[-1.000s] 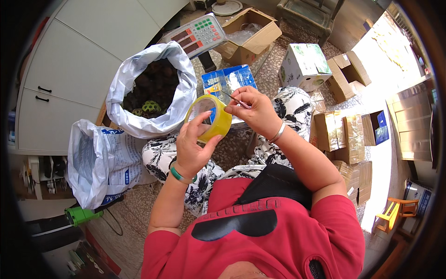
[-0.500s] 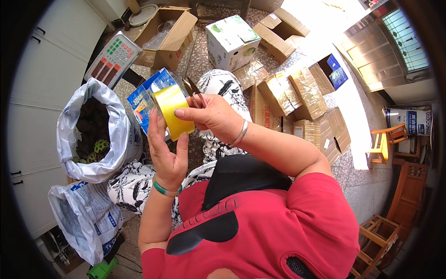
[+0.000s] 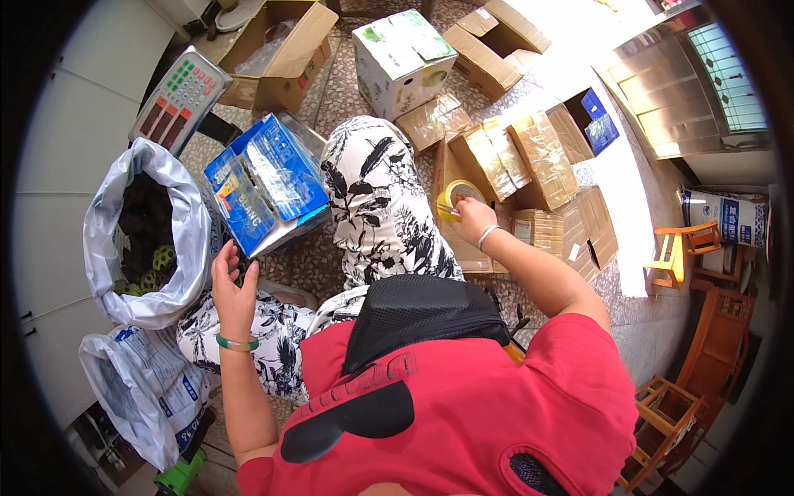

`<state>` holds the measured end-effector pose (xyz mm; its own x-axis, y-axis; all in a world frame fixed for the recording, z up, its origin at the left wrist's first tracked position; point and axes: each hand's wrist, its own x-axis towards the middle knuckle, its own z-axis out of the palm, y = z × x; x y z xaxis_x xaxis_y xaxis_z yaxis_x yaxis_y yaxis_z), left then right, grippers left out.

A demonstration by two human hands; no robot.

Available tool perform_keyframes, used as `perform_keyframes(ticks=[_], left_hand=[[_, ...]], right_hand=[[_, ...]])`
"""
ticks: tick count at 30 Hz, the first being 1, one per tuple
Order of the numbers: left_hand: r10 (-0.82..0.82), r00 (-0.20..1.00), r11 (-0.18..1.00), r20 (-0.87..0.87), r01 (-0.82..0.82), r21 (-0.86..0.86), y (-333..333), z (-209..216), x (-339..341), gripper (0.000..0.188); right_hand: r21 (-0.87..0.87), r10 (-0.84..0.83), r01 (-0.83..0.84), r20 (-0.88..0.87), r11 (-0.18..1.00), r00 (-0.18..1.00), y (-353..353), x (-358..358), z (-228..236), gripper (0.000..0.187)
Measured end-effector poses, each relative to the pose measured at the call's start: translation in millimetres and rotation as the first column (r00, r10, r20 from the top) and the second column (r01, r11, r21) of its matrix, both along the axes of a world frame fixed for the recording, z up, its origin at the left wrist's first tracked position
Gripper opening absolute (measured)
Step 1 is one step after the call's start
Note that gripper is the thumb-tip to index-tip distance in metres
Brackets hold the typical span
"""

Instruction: The person sits on the floor and packs dried lotus seeds into a small plastic bag. They place the bag on a digital scale, then seal a cardboard box with yellow tape. The person then picks up a dried lotus pod and removes seeds from it by hand, placing them into the bag on the scale.

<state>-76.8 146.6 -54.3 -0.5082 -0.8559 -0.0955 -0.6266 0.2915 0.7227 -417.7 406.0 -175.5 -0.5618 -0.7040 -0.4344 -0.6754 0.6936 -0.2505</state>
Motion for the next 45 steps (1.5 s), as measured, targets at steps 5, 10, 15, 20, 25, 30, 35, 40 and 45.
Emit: perform_keyframes(ticks=[5, 10, 15, 20, 25, 30, 35, 40, 45], left_hand=[[0.059, 0.998, 0.997, 0.006, -0.06, 0.044, -13.9, -18.6, 0.6, 0.051], [0.087, 0.99, 0.964, 0.107, -0.057, -0.258, -24.9, -50.9, -5.4, 0.056], [0.014, 0.988, 0.87, 0.155, 0.065, -0.488, -28.0, -63.7, -46.4, 0.059], [0.193, 0.961, 0.823, 0.199, -0.048, -0.566, -35.0, -76.4, -72.0, 0.075], [0.226, 0.956, 0.842, 0.189, -0.094, -0.532, -29.2, -67.2, -68.9, 0.081], [0.304, 0.95, 0.869, 0.071, -0.246, -0.43, -32.5, -67.7, -55.0, 0.085], [0.447, 0.893, 0.895, 0.056, -0.447, -0.015, -33.6, -64.9, -55.6, 0.09], [0.395, 0.89, 0.911, 0.226, -0.411, 0.025, -59.9, -65.5, -57.4, 0.099], [0.387, 0.904, 0.894, 0.179, -0.416, 0.165, -64.9, -81.1, -44.3, 0.086]], right_hand=[[0.043, 0.032, -0.034, 0.047, 0.999, 0.998, 39.2, 12.8, -38.6, 0.028], [-0.182, -0.212, 0.221, 0.066, 0.958, 0.975, 34.0, 15.7, -27.6, 0.027], [-0.1, -0.22, 0.218, -0.012, 0.971, 0.975, 35.2, 11.8, -67.7, 0.025], [-0.009, -0.23, 0.23, 0.002, 0.973, 0.973, 34.0, 8.0, -74.2, 0.05], [-0.268, -0.35, 0.369, 0.115, 0.89, 0.93, -3.0, -14.5, -20.7, 0.034], [-0.864, 0.097, 0.178, 0.251, 0.471, 0.963, -128.4, 6.0, 110.9, 0.017], [-0.792, 0.354, -0.346, -0.176, 0.504, 0.919, -229.2, 87.9, 115.8, 0.041], [-0.294, 0.135, -0.216, -0.273, 0.931, 0.953, -280.8, 135.0, 69.0, 0.091], [-0.379, 0.205, -0.241, -0.134, 0.893, 0.97, -276.3, 125.0, 60.4, 0.084]])
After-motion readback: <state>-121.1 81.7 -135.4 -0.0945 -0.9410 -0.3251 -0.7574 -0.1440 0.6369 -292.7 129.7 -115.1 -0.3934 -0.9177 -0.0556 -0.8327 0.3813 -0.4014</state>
